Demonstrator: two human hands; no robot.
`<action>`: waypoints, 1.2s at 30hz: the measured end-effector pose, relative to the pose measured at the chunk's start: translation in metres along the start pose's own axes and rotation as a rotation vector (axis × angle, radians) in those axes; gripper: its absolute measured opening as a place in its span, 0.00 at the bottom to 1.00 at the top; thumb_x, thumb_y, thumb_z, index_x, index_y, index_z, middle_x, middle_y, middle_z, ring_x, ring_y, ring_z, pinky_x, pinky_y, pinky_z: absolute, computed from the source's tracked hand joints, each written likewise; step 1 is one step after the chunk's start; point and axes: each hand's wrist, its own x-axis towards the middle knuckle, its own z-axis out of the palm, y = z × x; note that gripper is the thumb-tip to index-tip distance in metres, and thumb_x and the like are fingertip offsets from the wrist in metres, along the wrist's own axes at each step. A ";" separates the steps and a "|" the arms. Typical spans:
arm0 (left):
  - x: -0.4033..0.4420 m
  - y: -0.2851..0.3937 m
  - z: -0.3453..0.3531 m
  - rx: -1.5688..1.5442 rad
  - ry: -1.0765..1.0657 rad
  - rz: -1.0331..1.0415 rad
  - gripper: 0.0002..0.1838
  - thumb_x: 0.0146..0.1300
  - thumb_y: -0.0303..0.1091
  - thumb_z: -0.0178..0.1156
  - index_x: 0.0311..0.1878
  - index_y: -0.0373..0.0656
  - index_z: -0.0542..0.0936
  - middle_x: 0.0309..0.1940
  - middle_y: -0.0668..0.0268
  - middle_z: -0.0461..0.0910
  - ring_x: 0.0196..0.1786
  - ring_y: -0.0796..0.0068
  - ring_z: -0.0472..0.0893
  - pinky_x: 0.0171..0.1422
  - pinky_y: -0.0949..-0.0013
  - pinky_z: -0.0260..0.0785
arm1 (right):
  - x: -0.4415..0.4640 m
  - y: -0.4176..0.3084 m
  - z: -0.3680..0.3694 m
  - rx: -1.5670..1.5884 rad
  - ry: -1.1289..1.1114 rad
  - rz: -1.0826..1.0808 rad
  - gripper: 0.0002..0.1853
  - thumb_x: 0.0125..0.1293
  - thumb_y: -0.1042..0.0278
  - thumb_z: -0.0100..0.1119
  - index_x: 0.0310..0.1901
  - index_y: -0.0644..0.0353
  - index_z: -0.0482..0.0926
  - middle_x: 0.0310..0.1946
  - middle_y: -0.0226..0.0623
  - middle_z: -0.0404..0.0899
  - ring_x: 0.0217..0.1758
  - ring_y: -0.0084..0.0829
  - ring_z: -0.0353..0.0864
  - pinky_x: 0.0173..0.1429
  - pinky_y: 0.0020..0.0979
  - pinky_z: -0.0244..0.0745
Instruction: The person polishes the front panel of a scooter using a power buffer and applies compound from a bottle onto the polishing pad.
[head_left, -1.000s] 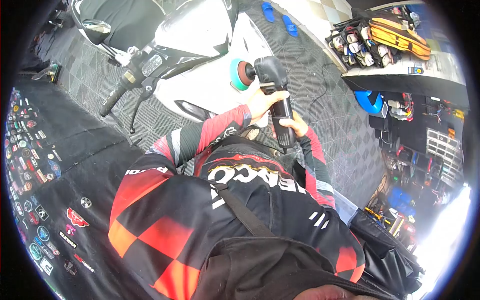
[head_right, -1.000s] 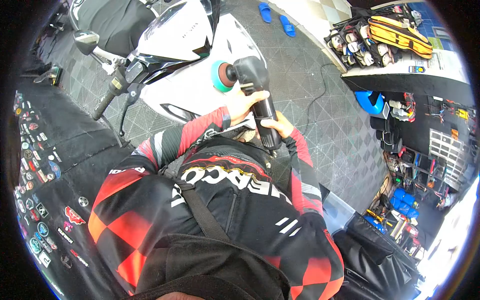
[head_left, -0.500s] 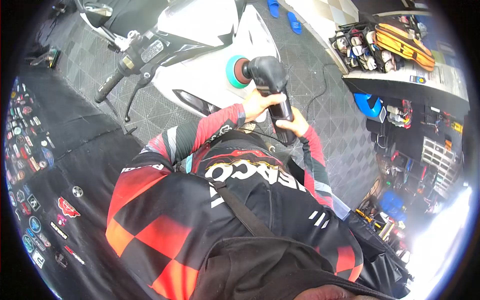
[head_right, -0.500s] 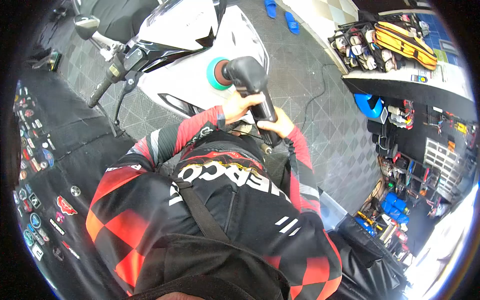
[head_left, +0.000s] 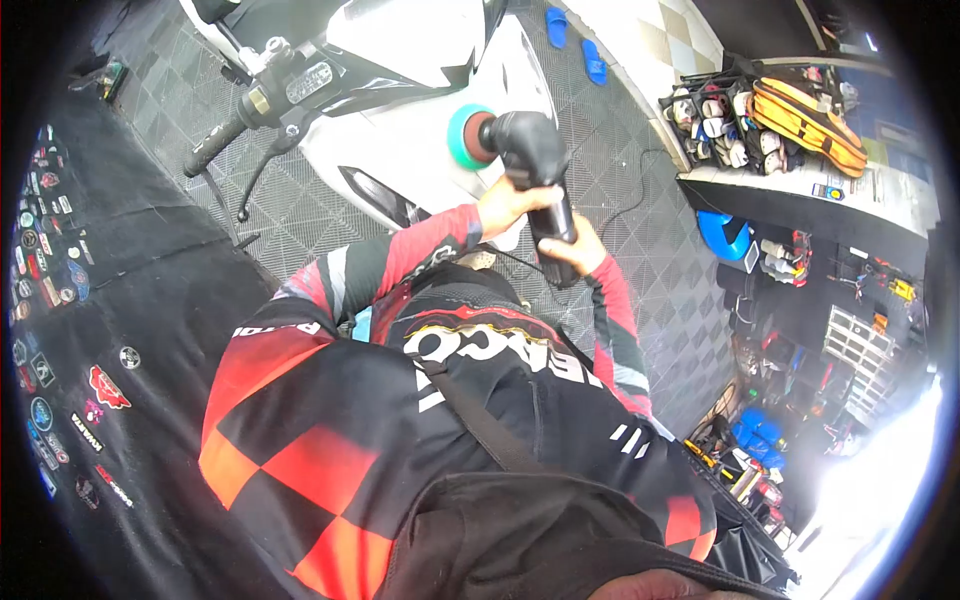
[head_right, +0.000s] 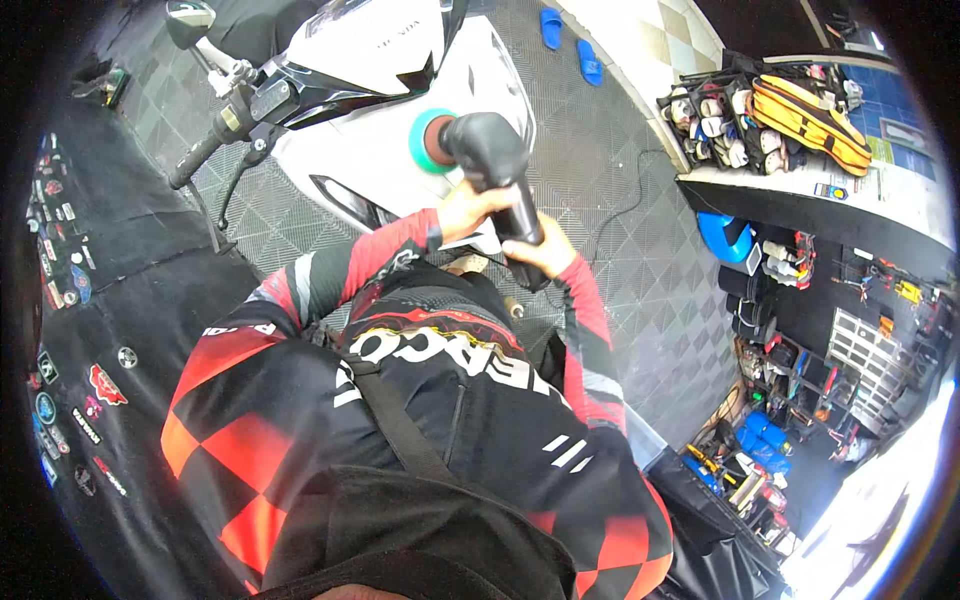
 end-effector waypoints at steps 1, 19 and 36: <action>-0.010 -0.001 -0.002 0.010 -0.018 -0.062 0.23 0.62 0.35 0.70 0.60 0.42 0.77 0.49 0.66 0.80 0.53 0.72 0.79 0.62 0.61 0.71 | -0.004 0.005 0.006 -0.065 0.036 -0.046 0.28 0.56 0.66 0.76 0.56 0.64 0.75 0.41 0.34 0.82 0.39 0.27 0.83 0.45 0.33 0.81; -0.015 0.017 0.002 0.017 0.090 -0.076 0.26 0.58 0.35 0.74 0.58 0.41 0.77 0.47 0.65 0.82 0.51 0.72 0.81 0.60 0.64 0.74 | 0.008 0.007 0.018 -0.093 0.104 -0.039 0.32 0.52 0.68 0.78 0.58 0.63 0.74 0.45 0.33 0.81 0.47 0.25 0.81 0.55 0.31 0.78; -0.062 0.025 -0.009 0.045 0.110 0.061 0.26 0.60 0.36 0.72 0.60 0.42 0.76 0.49 0.65 0.81 0.55 0.70 0.79 0.63 0.61 0.72 | 0.009 -0.009 0.046 -0.346 0.043 -0.144 0.48 0.48 0.64 0.79 0.72 0.61 0.66 0.53 0.39 0.81 0.53 0.29 0.81 0.61 0.33 0.75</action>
